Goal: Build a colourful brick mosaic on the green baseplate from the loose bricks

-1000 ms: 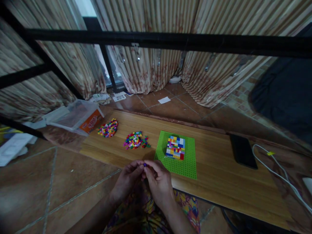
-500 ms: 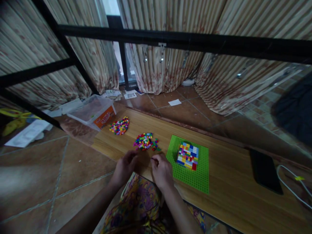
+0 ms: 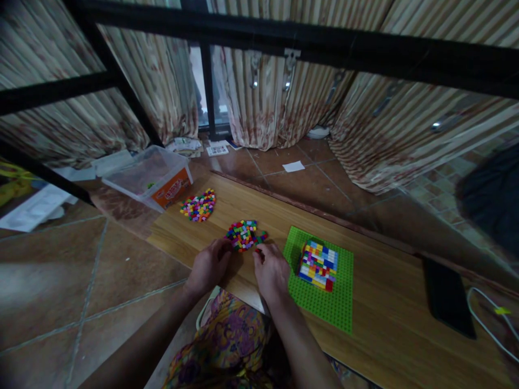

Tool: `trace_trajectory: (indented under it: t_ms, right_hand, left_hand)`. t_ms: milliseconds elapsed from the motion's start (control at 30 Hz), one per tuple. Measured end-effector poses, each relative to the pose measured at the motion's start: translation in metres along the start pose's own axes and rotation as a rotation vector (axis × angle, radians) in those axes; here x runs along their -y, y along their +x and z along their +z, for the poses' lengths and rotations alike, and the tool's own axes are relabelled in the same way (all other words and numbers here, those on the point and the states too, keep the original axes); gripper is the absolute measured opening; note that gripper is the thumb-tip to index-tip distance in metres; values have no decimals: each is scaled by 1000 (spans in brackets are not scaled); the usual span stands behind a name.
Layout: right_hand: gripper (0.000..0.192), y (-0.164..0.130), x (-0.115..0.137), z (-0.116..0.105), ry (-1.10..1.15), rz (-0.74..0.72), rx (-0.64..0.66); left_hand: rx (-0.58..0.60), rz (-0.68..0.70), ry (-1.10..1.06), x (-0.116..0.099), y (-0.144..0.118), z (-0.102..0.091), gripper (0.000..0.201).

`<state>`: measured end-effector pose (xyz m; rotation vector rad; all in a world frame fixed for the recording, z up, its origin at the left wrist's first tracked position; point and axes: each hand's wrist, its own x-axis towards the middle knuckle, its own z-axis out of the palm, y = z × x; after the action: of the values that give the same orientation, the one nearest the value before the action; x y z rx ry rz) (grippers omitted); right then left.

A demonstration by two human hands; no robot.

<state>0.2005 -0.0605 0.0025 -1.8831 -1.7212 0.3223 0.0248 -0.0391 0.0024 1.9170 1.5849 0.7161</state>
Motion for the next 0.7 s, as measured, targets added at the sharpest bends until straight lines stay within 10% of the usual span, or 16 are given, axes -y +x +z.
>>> trace_trajectory:
  t_ms: [700]
  right_hand:
    - [17, 4, 16, 9, -30, -174, 56]
  left_hand:
    - [52, 30, 31, -1, -8, -1, 34]
